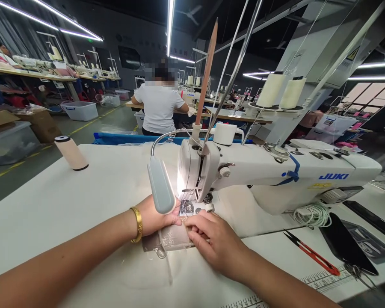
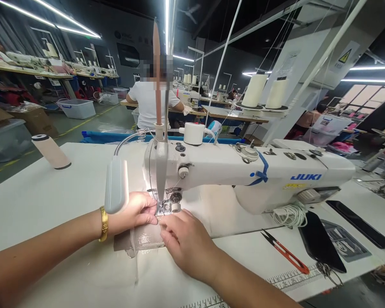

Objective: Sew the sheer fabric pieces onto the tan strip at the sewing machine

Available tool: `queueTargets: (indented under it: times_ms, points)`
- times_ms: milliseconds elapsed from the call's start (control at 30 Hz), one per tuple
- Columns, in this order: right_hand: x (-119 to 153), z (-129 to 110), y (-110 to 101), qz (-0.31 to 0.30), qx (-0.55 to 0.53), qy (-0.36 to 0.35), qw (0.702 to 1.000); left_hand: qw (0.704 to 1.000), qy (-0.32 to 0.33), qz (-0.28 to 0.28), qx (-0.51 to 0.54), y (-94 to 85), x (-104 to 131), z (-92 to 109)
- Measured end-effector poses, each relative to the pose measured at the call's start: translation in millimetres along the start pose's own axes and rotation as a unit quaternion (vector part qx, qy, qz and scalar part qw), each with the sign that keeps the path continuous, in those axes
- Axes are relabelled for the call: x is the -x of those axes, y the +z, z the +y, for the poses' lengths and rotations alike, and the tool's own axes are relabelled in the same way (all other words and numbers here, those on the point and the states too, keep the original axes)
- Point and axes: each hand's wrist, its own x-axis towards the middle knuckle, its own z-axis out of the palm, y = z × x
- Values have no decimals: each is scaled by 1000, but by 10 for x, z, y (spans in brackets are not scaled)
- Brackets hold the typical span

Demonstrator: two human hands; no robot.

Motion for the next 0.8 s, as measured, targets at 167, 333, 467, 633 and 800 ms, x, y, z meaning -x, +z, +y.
queueTargets:
  times_ms: [167, 333, 467, 633, 800]
  points:
    - [53, 58, 159, 33, 72, -67, 995, 998, 20, 53, -40, -102, 25, 80]
    - [74, 47, 185, 45, 83, -65, 993, 980, 28, 160, -117, -41, 287, 248]
    - [70, 39, 201, 43, 94, -62, 993, 973, 62, 125, -185, 192, 451, 170]
    - [66, 10, 219, 35, 112, -57, 991, 972, 97, 130, -168, 243, 418, -40]
    - [65, 13, 247, 33, 129, -52, 990, 971, 124, 137, -150, 221, 350, -160]
